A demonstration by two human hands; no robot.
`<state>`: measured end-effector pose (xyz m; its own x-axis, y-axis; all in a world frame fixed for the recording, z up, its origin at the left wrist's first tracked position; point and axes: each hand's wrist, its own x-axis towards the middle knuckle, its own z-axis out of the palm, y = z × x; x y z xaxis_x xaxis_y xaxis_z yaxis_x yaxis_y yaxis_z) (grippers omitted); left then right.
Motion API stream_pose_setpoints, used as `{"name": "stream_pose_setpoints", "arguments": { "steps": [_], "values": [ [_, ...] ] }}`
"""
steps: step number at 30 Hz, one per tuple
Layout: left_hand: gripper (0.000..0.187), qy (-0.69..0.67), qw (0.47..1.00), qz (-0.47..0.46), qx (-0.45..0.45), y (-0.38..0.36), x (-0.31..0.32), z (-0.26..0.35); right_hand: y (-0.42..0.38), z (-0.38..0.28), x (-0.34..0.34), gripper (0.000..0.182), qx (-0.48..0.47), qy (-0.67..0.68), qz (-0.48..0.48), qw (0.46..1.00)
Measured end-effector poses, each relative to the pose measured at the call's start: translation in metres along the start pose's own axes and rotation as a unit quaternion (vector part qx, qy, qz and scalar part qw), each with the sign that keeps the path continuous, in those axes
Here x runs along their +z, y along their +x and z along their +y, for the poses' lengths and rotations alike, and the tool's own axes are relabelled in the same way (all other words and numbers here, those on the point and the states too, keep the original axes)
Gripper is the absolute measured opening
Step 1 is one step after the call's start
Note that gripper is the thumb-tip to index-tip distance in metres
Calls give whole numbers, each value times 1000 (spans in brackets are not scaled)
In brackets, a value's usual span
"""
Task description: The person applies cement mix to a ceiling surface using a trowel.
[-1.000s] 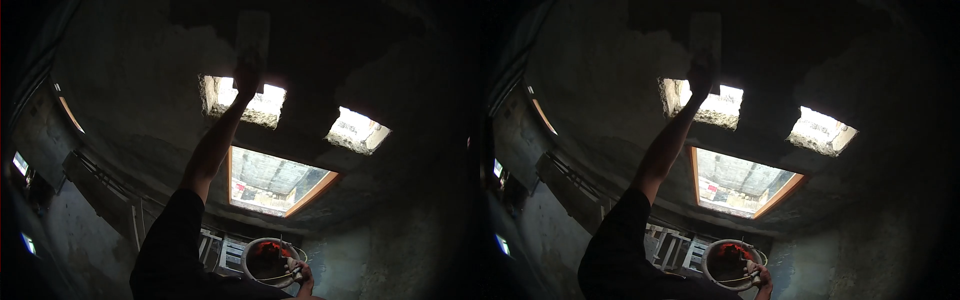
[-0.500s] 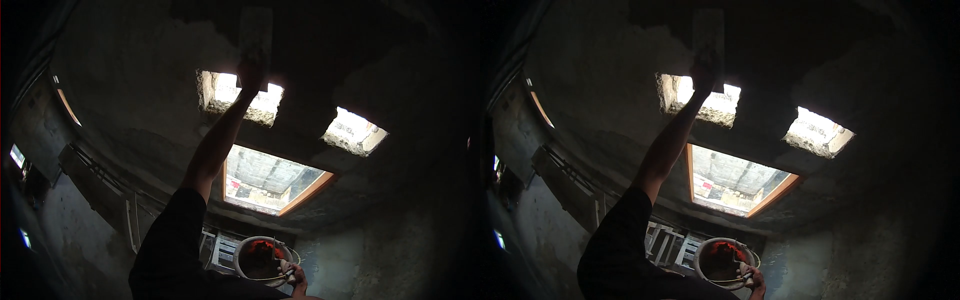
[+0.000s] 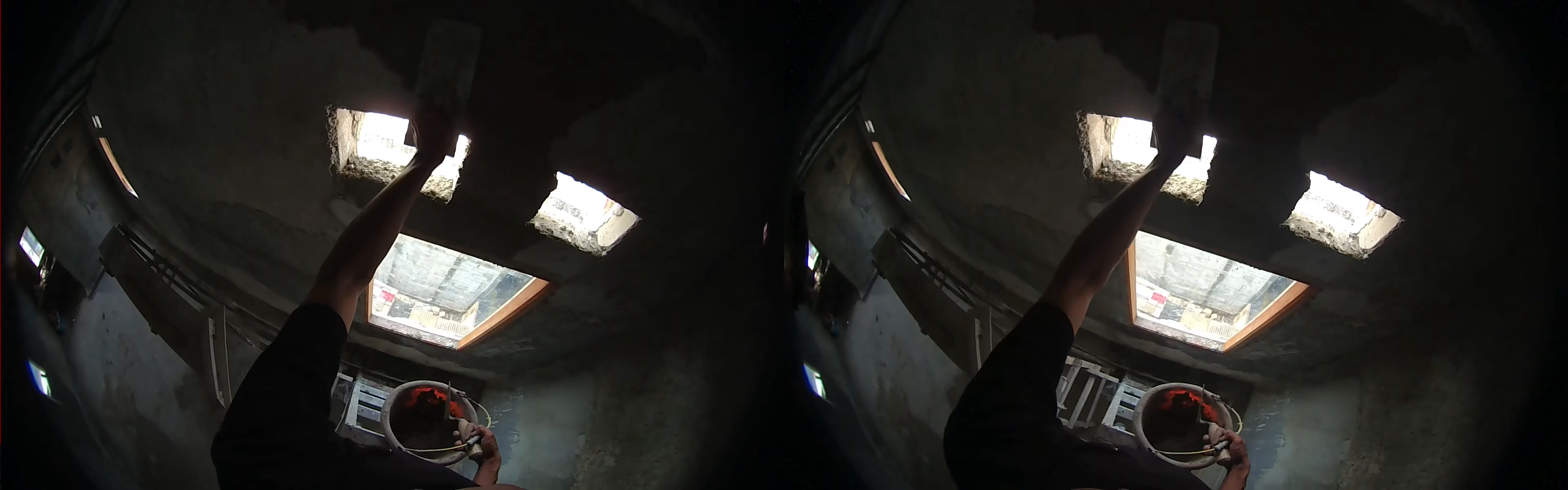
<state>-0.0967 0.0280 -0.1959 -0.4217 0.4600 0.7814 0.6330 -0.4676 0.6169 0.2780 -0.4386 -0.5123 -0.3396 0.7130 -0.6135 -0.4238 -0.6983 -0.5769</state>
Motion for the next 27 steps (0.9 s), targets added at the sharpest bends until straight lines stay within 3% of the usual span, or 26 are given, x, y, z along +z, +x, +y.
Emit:
{"name": "stream_pose_setpoints", "arguments": {
  "steps": [1, 2, 5, 7, 8, 10, 11, 12, 14, 15, 18, 20, 22, 24, 25, 27],
  "values": [
    [46, 57, 975, 131, 172, -12, 4, 5, 2, 2, -4, 18, -2, 1, -1, 1000],
    [49, -34, 983, 102, 148, -24, 10, -3, 6, 5, -11, 20, 8, 1, 14, 1000],
    [44, -9, 988, 77, 131, -13, 5, 19, 8, 4, -11, 29, 13, 11, 41, 999],
    [39, -147, 980, 85, 106, 9, 9, 31, 1, 5, -6, 37, 18, 28, 60, 998],
    [39, -150, 981, 74, 102, 13, 9, 35, -1, 1, -5, 29, 32, -1, 67, 997],
    [35, 33, 998, -45, -2, 17, 6, 39, -5, -1, 1, 24, 50, -18, 60, 997],
    [36, -36, 990, 78, 109, 10, 23, 21, -2, 4, 0, 23, 36, -13, 57, 998],
    [36, -42, 990, 75, 110, -4, 31, 15, 2, 6, -2, 23, 21, -10, 54, 998],
    [39, -20, 999, 19, -37, -49, 28, 10, 2, 9, -11, 41, 32, 53, 29, 998],
    [39, -23, 999, 15, -34, -56, 25, 10, -6, 2, 1, 32, 36, 1, 67, 997],
    [42, 7, 996, -62, -69, -55, 30, 15, -8, 3, 0, 21, 49, 17, 74, 996],
    [44, -36, 968, 126, 213, -30, 33, 29, -4, 6, -4, 20, 24, 20, 52, 998],
    [45, -83, 974, 99, 185, -23, 29, 44, -5, 9, -6, 18, 3, 22, 32, 999],
    [50, -127, 991, -17, 46, -22, 27, 48, -2, 6, -3, 18, 21, 39, 42, 998],
    [50, -127, 991, -19, 47, -26, 31, 47, -6, 0, 5, 17, 30, 32, 30, 999],
    [57, 12, 970, 149, 190, -40, 40, 36, -5, -4, 3, 17, 15, 19, 18, 1000]
  ]
}}
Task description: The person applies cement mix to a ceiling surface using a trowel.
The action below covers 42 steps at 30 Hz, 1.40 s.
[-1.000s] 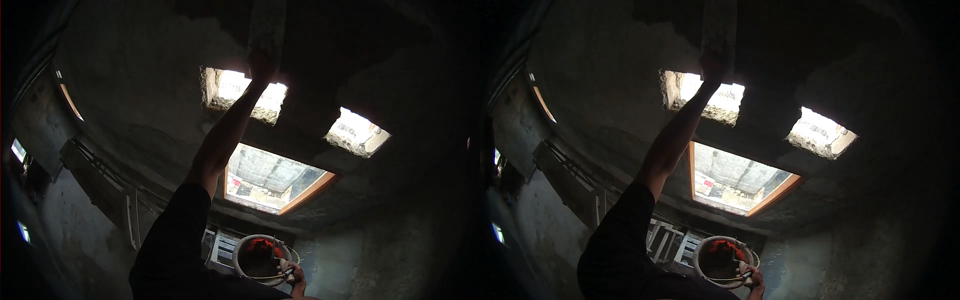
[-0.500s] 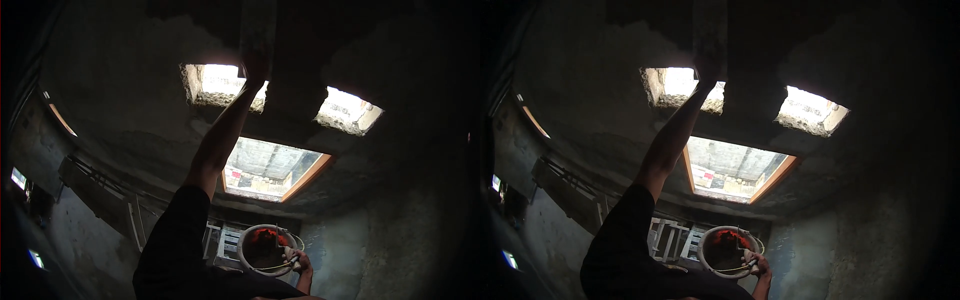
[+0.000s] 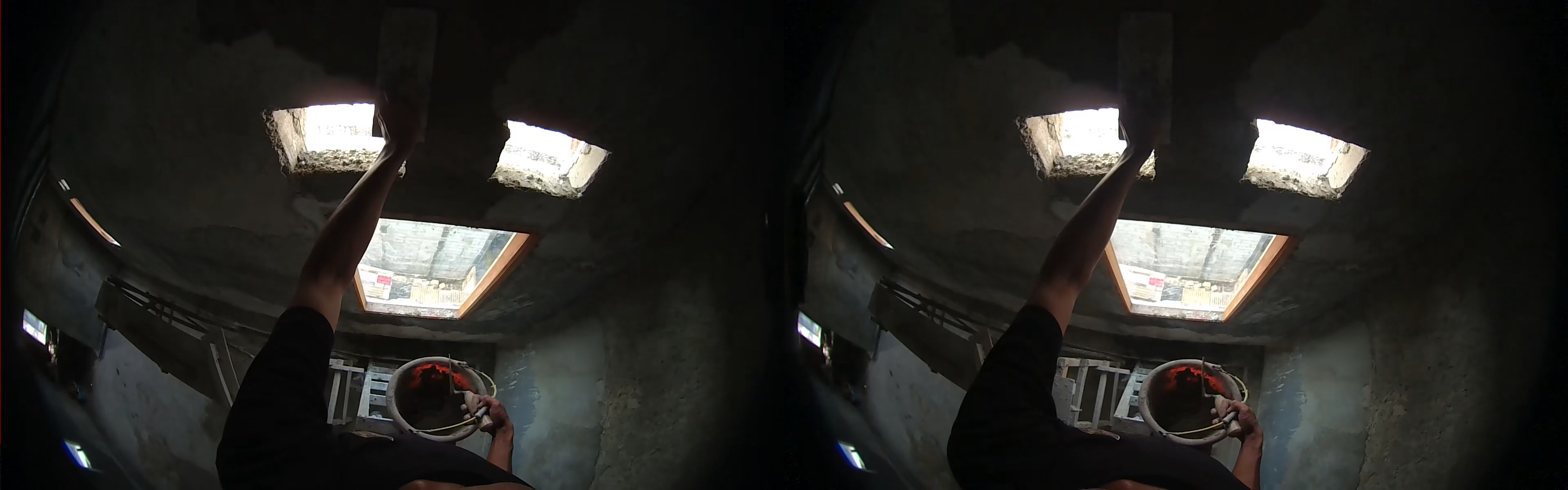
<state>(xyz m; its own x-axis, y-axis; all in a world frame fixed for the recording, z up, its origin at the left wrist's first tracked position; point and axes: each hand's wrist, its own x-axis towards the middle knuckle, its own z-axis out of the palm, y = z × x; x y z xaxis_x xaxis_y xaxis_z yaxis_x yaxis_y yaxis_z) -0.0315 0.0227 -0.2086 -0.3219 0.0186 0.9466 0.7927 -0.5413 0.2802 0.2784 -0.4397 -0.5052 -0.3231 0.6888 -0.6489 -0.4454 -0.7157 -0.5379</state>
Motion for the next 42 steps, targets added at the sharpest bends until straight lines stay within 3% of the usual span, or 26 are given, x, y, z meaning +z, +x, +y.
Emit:
{"name": "stream_pose_setpoints", "arguments": {
  "steps": [1, 3, 4, 8, 11, 13, 17, 19, 20, 22, 24, 28, 30, 31, 33, 39, 40, 42],
  "values": [
    [57, 0, 1000, -3, 2, -14, -2, -7, 0, 3, 0, 18, -17, -10, -14, 1000],
    [70, -25, 966, -188, -177, -37, -8, -16, 0, 5, 1, 18, -22, -7, 1, 1000],
    [70, -27, 957, -214, -192, -36, -12, -11, 0, 6, 0, 19, -24, -7, 19, 1000],
    [62, -48, 971, -194, -134, -43, 10, -12, 3, 10, -10, 20, 2, 21, -8, 1000],
    [59, -43, 988, -134, -70, -53, 10, 49, 1, 9, -4, 20, -1, 9, 11, 1000],
    [53, -65, 945, -271, -169, -66, 14, 76, 2, 8, -6, 21, -11, 20, -9, 1000],
    [43, -70, 961, -246, -103, -84, 56, 104, 13, 27, -33, 21, -31, 19, -4, 999],
    [37, -346, 903, -158, -203, -78, 72, 124, 9, 29, -34, 22, 14, 50, -32, 998],
    [38, -204, 952, -170, -153, -98, 113, 100, 1, 24, -22, 23, 12, 40, 6, 999],
    [42, -120, 986, -107, 36, -77, 137, 107, 4, 25, -26, 23, 14, 58, -7, 998],
    [44, -63, 996, -49, 33, -32, 145, 129, 6, 26, -29, 23, 24, 74, -20, 997],
    [44, -77, 992, -96, -38, 19, 148, 152, 4, 25, -29, 22, 1, 31, -31, 999],
    [46, -213, 906, -316, -185, 17, 138, 144, -5, 21, -21, 23, 13, 42, -29, 999],
    [46, -210, 907, -315, -182, -2, 141, 141, 2, 24, -28, 23, 14, 40, -34, 999],
    [46, -232, 938, -181, -181, -46, 141, 138, 8, 36, -44, 23, 46, 71, -24, 996],
    [45, -112, 988, -90, -51, -25, 145, 143, 7, 38, -44, 23, -2, 2, -34, 999],
    [45, -114, 988, -95, -50, -10, 144, 148, 11, 47, -55, 24, 15, 52, -49, 997],
    [44, -146, 968, -156, -133, 23, 140, 157, 7, 48, -48, 25, 35, 48, -24, 998]
  ]
}}
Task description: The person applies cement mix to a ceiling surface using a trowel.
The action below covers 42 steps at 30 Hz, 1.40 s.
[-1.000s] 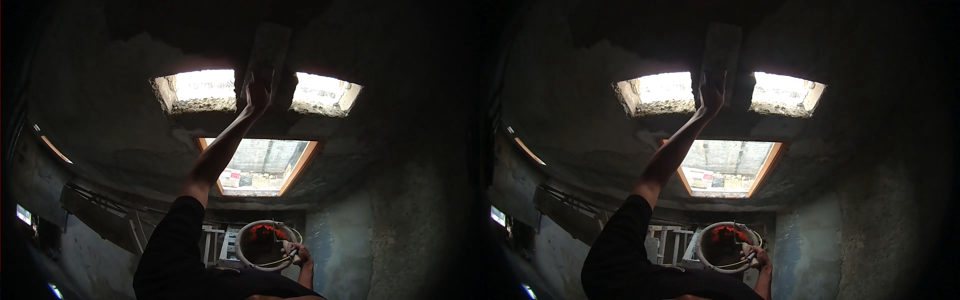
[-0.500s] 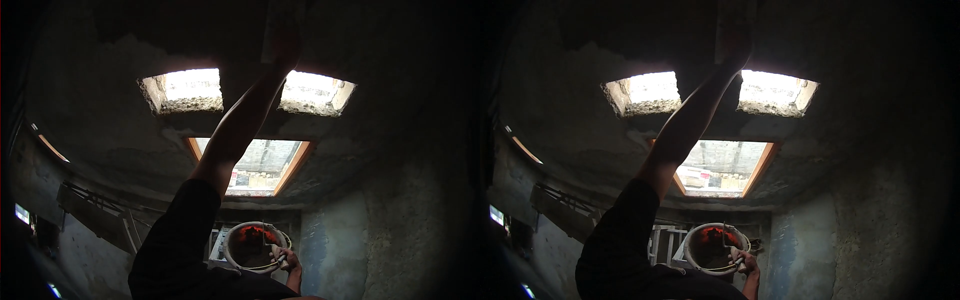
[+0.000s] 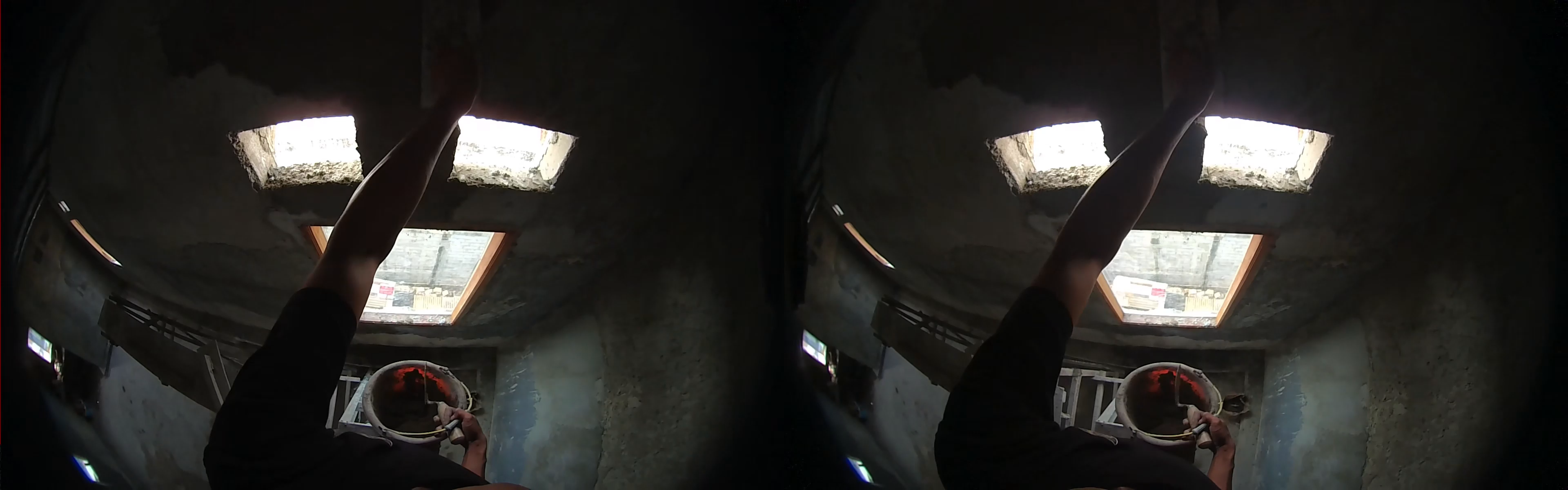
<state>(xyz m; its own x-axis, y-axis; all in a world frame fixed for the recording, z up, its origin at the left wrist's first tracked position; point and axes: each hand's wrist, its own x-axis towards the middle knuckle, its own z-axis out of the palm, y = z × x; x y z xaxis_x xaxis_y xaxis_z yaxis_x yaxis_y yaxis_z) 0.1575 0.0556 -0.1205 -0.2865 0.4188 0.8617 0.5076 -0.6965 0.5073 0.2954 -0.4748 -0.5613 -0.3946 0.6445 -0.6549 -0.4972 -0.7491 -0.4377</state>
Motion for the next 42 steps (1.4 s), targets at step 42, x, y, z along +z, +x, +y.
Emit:
{"name": "stream_pose_setpoints", "arguments": {
  "steps": [42],
  "values": [
    [47, 405, 766, -226, -445, -550, -626, -4, -18, -10, 39, 20, -18, -120, 63, 991]
  ]
}}
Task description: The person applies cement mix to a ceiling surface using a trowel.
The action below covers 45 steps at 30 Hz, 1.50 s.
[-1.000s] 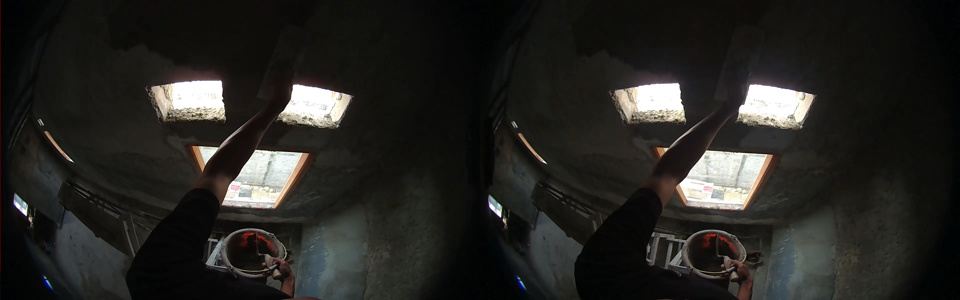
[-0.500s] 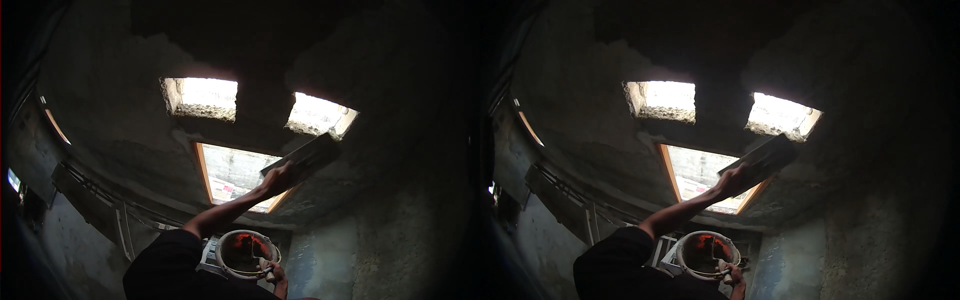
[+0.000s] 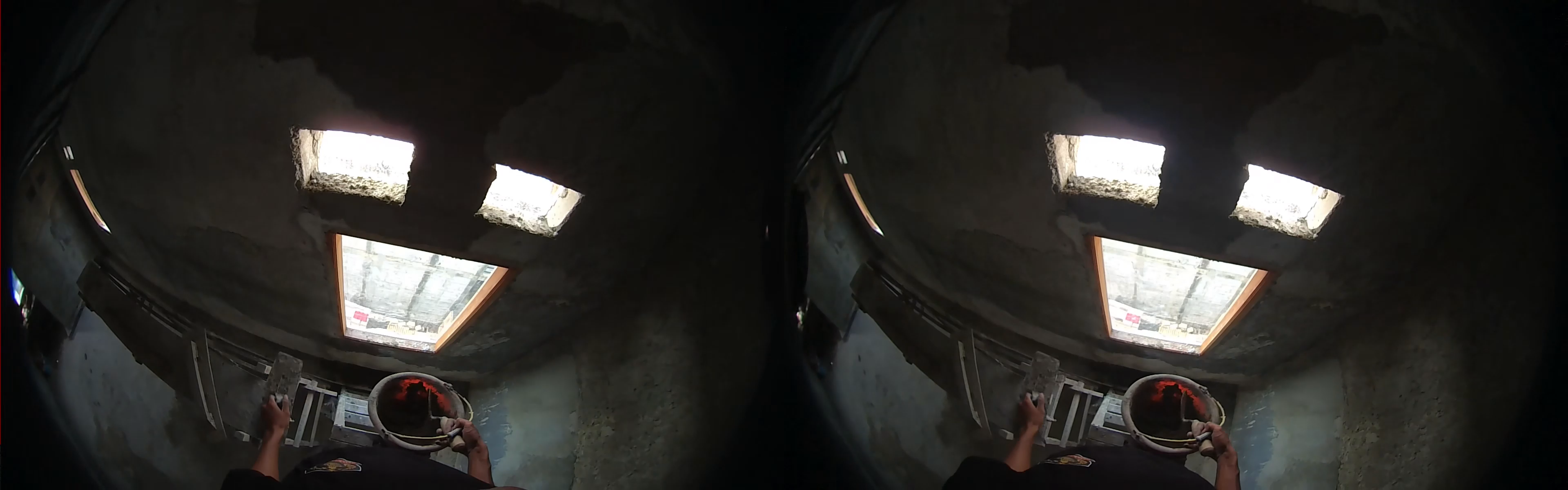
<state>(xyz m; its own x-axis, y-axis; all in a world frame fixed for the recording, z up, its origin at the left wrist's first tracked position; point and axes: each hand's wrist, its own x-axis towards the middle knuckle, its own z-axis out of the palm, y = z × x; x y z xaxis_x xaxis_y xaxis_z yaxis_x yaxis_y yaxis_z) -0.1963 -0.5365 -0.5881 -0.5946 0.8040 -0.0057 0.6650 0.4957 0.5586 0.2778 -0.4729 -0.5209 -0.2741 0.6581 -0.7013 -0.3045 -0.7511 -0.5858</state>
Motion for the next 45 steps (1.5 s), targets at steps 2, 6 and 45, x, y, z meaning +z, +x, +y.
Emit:
{"name": "stream_pose_setpoints", "arguments": {
  "steps": [2, 6, 45],
  "values": [
    [48, 53, 996, 13, -76, -20, 9, -30, 3, -2, 1, 19, -10, 10, 6, 1000],
    [55, 98, 974, -106, -175, -49, 19, -59, 8, -5, 1, 21, 36, 42, 23, 998],
    [42, 202, 917, -198, -280, -49, 76, -136, -31, 29, 29, 18, -71, 40, 105, 991]
  ]
}}
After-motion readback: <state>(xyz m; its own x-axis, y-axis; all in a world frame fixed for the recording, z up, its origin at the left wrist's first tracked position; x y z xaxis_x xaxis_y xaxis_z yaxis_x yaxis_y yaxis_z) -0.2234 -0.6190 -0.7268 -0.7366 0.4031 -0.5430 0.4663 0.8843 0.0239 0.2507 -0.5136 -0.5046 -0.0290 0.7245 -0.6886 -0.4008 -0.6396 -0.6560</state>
